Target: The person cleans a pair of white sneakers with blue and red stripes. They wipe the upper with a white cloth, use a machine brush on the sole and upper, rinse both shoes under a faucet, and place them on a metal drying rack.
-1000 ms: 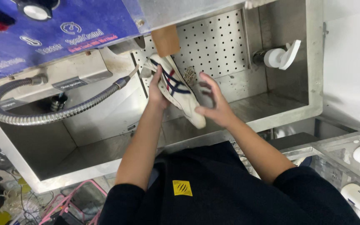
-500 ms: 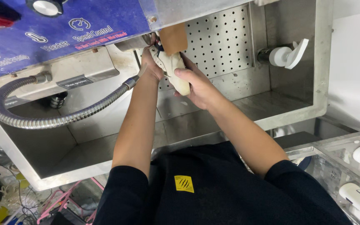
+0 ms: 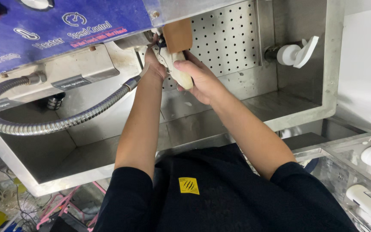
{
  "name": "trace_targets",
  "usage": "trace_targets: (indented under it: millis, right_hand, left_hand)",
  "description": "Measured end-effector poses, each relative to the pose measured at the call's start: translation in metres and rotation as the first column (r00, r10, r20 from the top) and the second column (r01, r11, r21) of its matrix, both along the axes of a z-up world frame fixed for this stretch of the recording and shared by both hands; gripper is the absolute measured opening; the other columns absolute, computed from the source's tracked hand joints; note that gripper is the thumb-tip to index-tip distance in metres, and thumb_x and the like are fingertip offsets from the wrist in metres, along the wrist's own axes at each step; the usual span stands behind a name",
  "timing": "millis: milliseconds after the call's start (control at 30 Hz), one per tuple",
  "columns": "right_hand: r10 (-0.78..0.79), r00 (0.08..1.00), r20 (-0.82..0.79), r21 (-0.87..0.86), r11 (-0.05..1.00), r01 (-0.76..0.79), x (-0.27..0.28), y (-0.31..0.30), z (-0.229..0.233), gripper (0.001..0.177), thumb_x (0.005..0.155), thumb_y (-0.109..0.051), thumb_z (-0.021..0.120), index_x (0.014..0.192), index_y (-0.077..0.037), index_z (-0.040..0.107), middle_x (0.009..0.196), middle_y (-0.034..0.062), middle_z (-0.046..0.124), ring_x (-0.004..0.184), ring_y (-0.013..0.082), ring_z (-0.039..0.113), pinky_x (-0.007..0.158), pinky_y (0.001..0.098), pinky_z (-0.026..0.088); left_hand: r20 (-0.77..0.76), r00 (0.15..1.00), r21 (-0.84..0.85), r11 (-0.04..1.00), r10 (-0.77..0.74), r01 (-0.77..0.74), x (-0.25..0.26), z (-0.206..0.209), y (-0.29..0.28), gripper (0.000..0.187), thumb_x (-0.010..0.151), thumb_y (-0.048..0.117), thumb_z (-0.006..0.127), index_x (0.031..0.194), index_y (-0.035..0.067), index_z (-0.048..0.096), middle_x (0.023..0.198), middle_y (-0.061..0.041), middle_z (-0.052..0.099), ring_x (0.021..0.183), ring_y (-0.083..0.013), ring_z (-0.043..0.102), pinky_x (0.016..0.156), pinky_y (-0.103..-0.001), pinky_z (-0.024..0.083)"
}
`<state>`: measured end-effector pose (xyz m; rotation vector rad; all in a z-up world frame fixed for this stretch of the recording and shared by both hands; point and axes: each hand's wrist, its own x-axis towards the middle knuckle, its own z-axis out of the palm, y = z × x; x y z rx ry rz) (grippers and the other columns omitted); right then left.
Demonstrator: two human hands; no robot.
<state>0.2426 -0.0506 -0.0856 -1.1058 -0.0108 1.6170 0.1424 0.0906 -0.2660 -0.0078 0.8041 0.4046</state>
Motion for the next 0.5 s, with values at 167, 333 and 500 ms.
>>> trace_targets:
  millis: [167, 333, 500]
  right_hand:
    - [0.020, 1.000, 0.020, -0.004, 1.000, -0.020, 0.004, 0.004, 0.003, 0.079, 0.089, -0.033, 0.072, 0.157, -0.007, 0.041, 0.118, 0.0044, 0.064, 0.095, 0.0119, 0.062, 0.066, 0.0298, 0.053]
    - [0.050, 0.995, 0.089, -0.012, 0.999, -0.049, 0.005, 0.000, 0.004, 0.083, 0.086, -0.030, 0.072, 0.159, -0.010, 0.036, 0.125, 0.0044, 0.064, 0.098, 0.0112, 0.062, 0.067, 0.0289, 0.052]
    - [0.010, 0.991, 0.136, 0.094, 0.995, -0.023, -0.001, -0.016, 0.007, 0.095, 0.085, -0.020, 0.071, 0.165, -0.009, 0.020, 0.147, 0.0110, 0.053, 0.107, 0.0156, 0.061, 0.075, 0.0305, 0.054]
  left_hand:
    - [-0.069, 0.998, -0.074, 0.997, -0.010, 0.005, -0.002, 0.007, -0.011, 0.046, 0.099, 0.044, 0.051, 0.129, 0.010, 0.062, 0.122, -0.013, 0.071, 0.113, -0.0347, 0.067, 0.101, -0.052, 0.053]
    - [0.176, 0.983, -0.024, 0.999, 0.051, -0.047, -0.004, -0.009, -0.013, 0.042, 0.104, 0.044, 0.051, 0.130, 0.011, 0.059, 0.125, -0.013, 0.069, 0.118, -0.0343, 0.065, 0.106, -0.051, 0.051]
    - [0.119, 0.989, 0.060, 0.993, 0.091, -0.098, -0.003, 0.010, -0.013, 0.046, 0.096, 0.037, 0.045, 0.131, 0.011, 0.061, 0.125, -0.013, 0.071, 0.115, -0.0326, 0.068, 0.101, -0.047, 0.054]
